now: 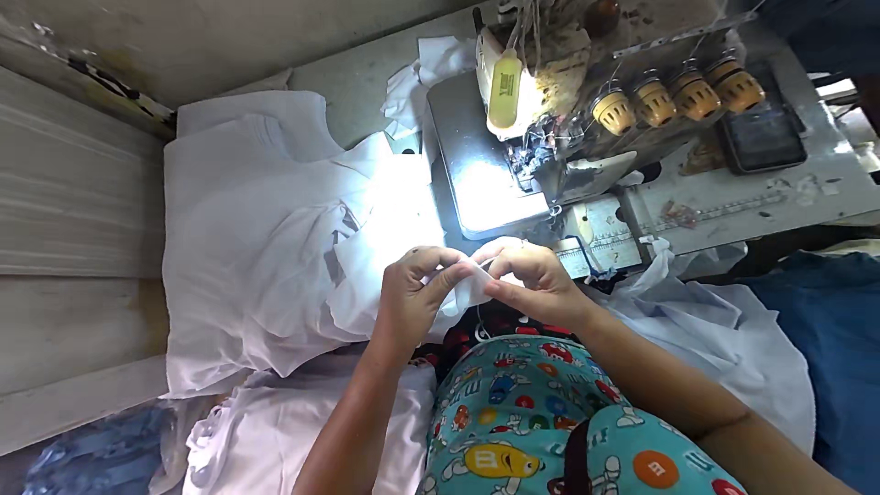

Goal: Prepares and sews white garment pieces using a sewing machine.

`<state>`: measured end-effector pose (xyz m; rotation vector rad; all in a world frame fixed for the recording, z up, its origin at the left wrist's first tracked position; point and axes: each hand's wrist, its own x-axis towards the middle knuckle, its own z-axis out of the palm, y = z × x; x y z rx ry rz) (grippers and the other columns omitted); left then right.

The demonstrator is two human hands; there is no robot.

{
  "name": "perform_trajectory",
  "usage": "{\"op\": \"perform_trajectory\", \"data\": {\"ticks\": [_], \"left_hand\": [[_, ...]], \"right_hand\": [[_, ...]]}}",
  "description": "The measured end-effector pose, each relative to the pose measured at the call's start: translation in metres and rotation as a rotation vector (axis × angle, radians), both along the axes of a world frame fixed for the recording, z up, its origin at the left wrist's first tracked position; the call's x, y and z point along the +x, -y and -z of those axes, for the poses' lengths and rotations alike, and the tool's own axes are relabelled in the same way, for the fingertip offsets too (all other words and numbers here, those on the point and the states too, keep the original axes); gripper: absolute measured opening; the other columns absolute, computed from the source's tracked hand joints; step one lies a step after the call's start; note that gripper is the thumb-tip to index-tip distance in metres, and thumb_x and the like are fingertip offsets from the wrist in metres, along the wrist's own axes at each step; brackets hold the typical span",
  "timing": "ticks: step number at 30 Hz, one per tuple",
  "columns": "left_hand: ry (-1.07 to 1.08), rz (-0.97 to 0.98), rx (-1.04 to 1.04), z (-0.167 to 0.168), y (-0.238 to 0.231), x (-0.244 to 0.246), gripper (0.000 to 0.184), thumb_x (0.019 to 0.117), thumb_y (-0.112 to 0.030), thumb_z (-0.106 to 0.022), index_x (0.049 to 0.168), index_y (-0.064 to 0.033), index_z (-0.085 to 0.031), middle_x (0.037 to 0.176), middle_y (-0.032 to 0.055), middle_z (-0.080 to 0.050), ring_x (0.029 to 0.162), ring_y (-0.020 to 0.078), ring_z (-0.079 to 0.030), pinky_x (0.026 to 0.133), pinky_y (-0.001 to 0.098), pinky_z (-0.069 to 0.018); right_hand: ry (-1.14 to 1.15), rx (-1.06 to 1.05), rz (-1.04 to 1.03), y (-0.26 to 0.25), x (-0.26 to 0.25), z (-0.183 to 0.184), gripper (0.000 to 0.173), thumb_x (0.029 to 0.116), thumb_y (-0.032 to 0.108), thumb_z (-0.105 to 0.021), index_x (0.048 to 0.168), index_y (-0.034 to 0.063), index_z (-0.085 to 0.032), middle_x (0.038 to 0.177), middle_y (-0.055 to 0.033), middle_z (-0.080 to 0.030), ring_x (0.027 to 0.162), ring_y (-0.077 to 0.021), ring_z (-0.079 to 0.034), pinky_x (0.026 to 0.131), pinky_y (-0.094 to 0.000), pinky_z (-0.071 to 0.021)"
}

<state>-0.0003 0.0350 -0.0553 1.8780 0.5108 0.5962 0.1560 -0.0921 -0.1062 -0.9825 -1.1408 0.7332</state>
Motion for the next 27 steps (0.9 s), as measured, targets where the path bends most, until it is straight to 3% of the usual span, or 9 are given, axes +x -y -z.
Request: {"op": "perform_trajectory", "data": {"ticks": [8, 11, 12, 14, 16, 19, 23, 25, 27], "left_hand": [[-0.033, -0.024, 0.067, -0.004, 0.002, -0.003, 0.011, 0.0972, -0.021, -0.068, 0.094, -0.0125, -0.074, 0.091, -0.0084, -0.07, 0.092, -0.0005, -0.065, 0.085, 0.0188, -0.0546], [-0.072, -0.088, 0.158, -0.005, 0.008, -0.005, 0.014, 0.0984, -0.027, -0.067, 0.095, -0.0163, -0.074, 0.093, -0.0107, -0.07, 0.097, 0.0015, -0.06, 0.09, 0.0239, -0.0462], [-0.087, -0.118, 0.195, -0.005, 0.011, -0.006, 0.016, 0.0991, -0.029, -0.066, 0.095, -0.0161, -0.074, 0.094, -0.0099, -0.07, 0.095, 0.0018, -0.059, 0.089, 0.0247, -0.0441], [-0.112, -0.141, 0.207, -0.009, 0.018, -0.01, 0.018, 0.1014, -0.028, -0.063, 0.098, -0.0131, -0.072, 0.096, -0.0073, -0.067, 0.083, -0.0033, -0.058, 0.075, 0.0142, -0.0484], [-0.071, -0.126, 0.077, -0.017, 0.021, -0.006, 0.017, 0.1028, -0.024, -0.06, 0.099, -0.01, -0.07, 0.088, -0.0088, -0.065, 0.07, -0.0063, -0.056, 0.063, 0.0104, -0.0479], [0.071, -0.102, 0.165, -0.027, 0.015, 0.013, 0.014, 0.1043, -0.024, -0.058, 0.101, -0.0138, -0.068, 0.089, -0.0124, -0.066, 0.075, -0.0065, -0.062, 0.068, 0.0118, -0.0538], [0.245, -0.13, 0.669, -0.013, -0.003, 0.067, 0.014, 0.1016, -0.014, -0.062, 0.094, -0.004, -0.067, 0.092, 0.0038, -0.062, 0.091, 0.0046, -0.059, 0.084, 0.0153, -0.0474], [0.21, -0.071, 0.682, 0.008, -0.007, 0.092, 0.014, 0.0968, -0.007, -0.065, 0.093, 0.0033, -0.074, 0.09, 0.0145, -0.072, 0.089, 0.0165, -0.068, 0.086, 0.0271, -0.053], [0.159, 0.015, 0.615, 0.029, -0.005, 0.108, 0.013, 0.0967, -0.007, -0.066, 0.098, 0.0023, -0.075, 0.096, 0.0145, -0.074, 0.094, 0.0193, -0.07, 0.09, 0.0335, -0.0545]], "right_hand": [[-0.068, -0.016, 0.105, 0.003, -0.002, -0.008, 0.006, 0.0942, 0.008, -0.069, 0.09, 0.0046, -0.069, 0.087, 0.0032, -0.071, 0.078, 0.0, -0.067, 0.073, -0.0195, -0.0591], [-0.059, -0.002, 0.148, 0.002, -0.005, -0.008, 0.009, 0.0923, 0.005, -0.07, 0.091, 0.0061, -0.062, 0.083, 0.0036, -0.07, 0.074, -0.0001, -0.067, 0.071, -0.0196, -0.0593], [-0.027, 0.01, 0.156, 0.001, -0.006, -0.007, 0.011, 0.0928, 0.004, -0.07, 0.094, 0.0065, -0.06, 0.083, 0.0038, -0.07, 0.074, 0.0002, -0.068, 0.072, -0.0198, -0.0597], [0.08, 0.054, 0.172, 0.001, -0.008, -0.008, 0.012, 0.0959, 0.007, -0.068, 0.102, 0.0033, -0.058, 0.084, 0.0004, -0.069, 0.076, 0.0001, -0.067, 0.074, -0.019, -0.0588], [0.189, 0.111, 0.18, 0.002, -0.01, -0.017, 0.013, 0.1005, 0.011, -0.063, 0.107, 0.0009, -0.058, 0.085, -0.0037, -0.069, 0.079, 0.0002, -0.067, 0.076, -0.0166, -0.0571], [0.268, 0.213, 0.199, -0.003, -0.003, -0.036, 0.015, 0.105, 0.014, -0.057, 0.107, -0.0004, -0.06, 0.085, -0.007, -0.069, 0.079, -0.0012, -0.066, 0.076, -0.015, -0.0558], [0.166, 0.101, 0.307, -0.004, 0.025, -0.038, 0.01, 0.0988, 0.008, -0.062, 0.106, 0.0015, -0.059, 0.087, -0.0021, -0.069, 0.072, -0.0011, -0.067, 0.066, -0.0187, -0.0596], [0.051, -0.036, 0.376, 0.002, 0.035, -0.024, 0.014, 0.0927, 0.0, -0.064, 0.106, 0.0035, -0.059, 0.09, 0.0008, -0.068, 0.069, -0.0022, -0.067, 0.062, -0.0216, -0.0614], [-0.033, -0.169, 0.442, 0.011, 0.041, -0.008, 0.014, 0.0911, -0.001, -0.064, 0.103, 0.0052, -0.06, 0.086, 0.0028, -0.068, 0.064, -0.0029, -0.066, 0.058, -0.0219, -0.0607]]}}
